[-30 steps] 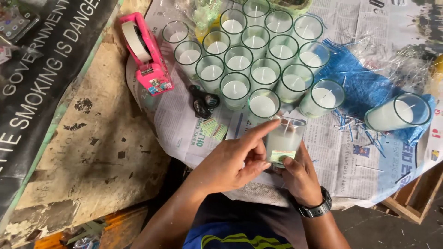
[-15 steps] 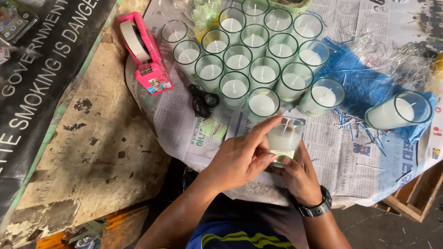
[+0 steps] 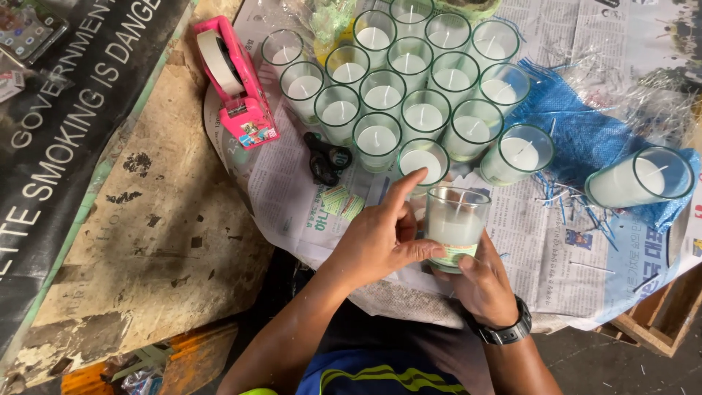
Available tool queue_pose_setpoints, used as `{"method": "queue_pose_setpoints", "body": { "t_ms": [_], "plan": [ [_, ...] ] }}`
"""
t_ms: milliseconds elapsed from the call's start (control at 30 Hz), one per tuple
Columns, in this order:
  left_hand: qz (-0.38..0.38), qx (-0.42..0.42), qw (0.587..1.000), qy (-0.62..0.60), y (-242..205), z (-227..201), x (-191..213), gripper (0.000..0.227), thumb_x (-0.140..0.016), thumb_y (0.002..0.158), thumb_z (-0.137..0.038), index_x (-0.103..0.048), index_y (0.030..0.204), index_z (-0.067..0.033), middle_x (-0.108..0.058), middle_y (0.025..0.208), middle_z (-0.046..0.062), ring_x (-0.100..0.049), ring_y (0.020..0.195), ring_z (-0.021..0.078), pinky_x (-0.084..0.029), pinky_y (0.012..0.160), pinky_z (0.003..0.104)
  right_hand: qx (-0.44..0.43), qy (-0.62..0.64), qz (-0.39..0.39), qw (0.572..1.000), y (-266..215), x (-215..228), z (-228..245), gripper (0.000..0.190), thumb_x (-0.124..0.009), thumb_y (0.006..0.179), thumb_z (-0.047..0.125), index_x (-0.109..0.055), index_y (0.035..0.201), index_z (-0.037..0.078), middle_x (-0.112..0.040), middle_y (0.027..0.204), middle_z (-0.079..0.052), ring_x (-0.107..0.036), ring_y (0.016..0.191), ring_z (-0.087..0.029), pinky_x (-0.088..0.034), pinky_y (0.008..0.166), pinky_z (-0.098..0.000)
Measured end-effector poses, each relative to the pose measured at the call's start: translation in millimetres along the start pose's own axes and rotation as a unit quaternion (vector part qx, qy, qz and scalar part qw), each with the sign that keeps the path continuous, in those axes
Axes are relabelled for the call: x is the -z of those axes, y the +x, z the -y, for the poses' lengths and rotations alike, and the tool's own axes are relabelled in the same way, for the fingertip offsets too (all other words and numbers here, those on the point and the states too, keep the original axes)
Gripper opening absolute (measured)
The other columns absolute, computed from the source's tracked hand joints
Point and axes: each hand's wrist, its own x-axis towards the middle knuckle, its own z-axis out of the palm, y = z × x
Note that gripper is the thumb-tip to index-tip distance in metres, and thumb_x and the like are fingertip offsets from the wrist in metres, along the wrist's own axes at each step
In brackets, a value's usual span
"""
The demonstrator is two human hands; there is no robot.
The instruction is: The person labels small glass candle holders by applying a sticker to the side of each glass. They pick up a candle, apply the label, smooth it down, and then place it back on the table among other identical candles.
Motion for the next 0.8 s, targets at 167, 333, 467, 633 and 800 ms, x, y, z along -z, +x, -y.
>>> {"method": "queue_pose_setpoints", "body": {
  "t_ms": [167,333,467,633,800],
  "plan": [
    [-0.137,-0.100,0.985,0.039,-10.2,1.3,-20.1,0.072,-0.064,0.107,-0.048,-0.041,0.163,-0.0087,-0.066,0.107,0.008,-0.064,0.095,0.0224,-0.057,0.083,0.038,0.011,0.100,0.008,0.995,6.1,-11.8,11.3,0.077,-0.080,0.102,0.039,-0.044,0.158,0.001,-0.066,0.133,-0.022,-0.065,0.097,-0.025,-0.048,0.063,-0.0308],
    [-0.219,-0.232,0.927,0.198,-25.4,-7.3,-56.1,0.084,-0.033,0.116,-0.070,-0.024,0.173,-0.0084,-0.045,0.169,0.026,-0.055,0.154,0.0436,-0.052,0.127,0.064,0.028,0.139,-0.019,0.990,7.4,-17.1,15.1,0.073,-0.079,0.103,0.038,-0.046,0.159,0.005,-0.065,0.120,-0.013,-0.057,0.081,-0.020,-0.050,0.061,-0.0315],
    [-0.164,-0.187,0.950,0.188,-29.4,-2.1,-69.8,0.098,-0.056,0.107,-0.065,-0.021,0.171,0.0020,-0.032,0.177,0.028,-0.036,0.168,0.0495,-0.035,0.140,0.064,0.036,0.120,-0.011,0.992,4.9,-12.7,12.3,0.066,-0.074,0.108,0.041,-0.051,0.155,0.001,-0.067,0.127,-0.015,-0.063,0.095,-0.028,-0.054,0.080,-0.0393],
    [-0.167,-0.177,0.951,0.188,-27.8,-5.3,-62.1,0.096,-0.062,0.105,-0.063,-0.031,0.167,0.0031,-0.034,0.175,0.027,-0.038,0.166,0.0471,-0.040,0.135,0.063,0.034,0.125,-0.014,0.992,5.0,-12.3,12.9,0.063,-0.077,0.107,0.041,-0.053,0.151,0.002,-0.065,0.118,-0.015,-0.059,0.079,-0.026,-0.055,0.069,-0.0379],
    [-0.151,-0.202,0.939,0.233,-34.4,-4.8,-68.0,0.085,-0.067,0.113,-0.062,-0.026,0.177,-0.0231,-0.022,0.185,0.027,-0.037,0.175,0.0534,-0.042,0.140,0.068,0.024,0.085,-0.051,0.995,10.0,-34.1,27.2,0.086,-0.076,0.095,0.033,-0.038,0.166,0.003,-0.053,0.161,-0.023,-0.052,0.151,-0.042,-0.042,0.127,-0.0593]
  ]
}}
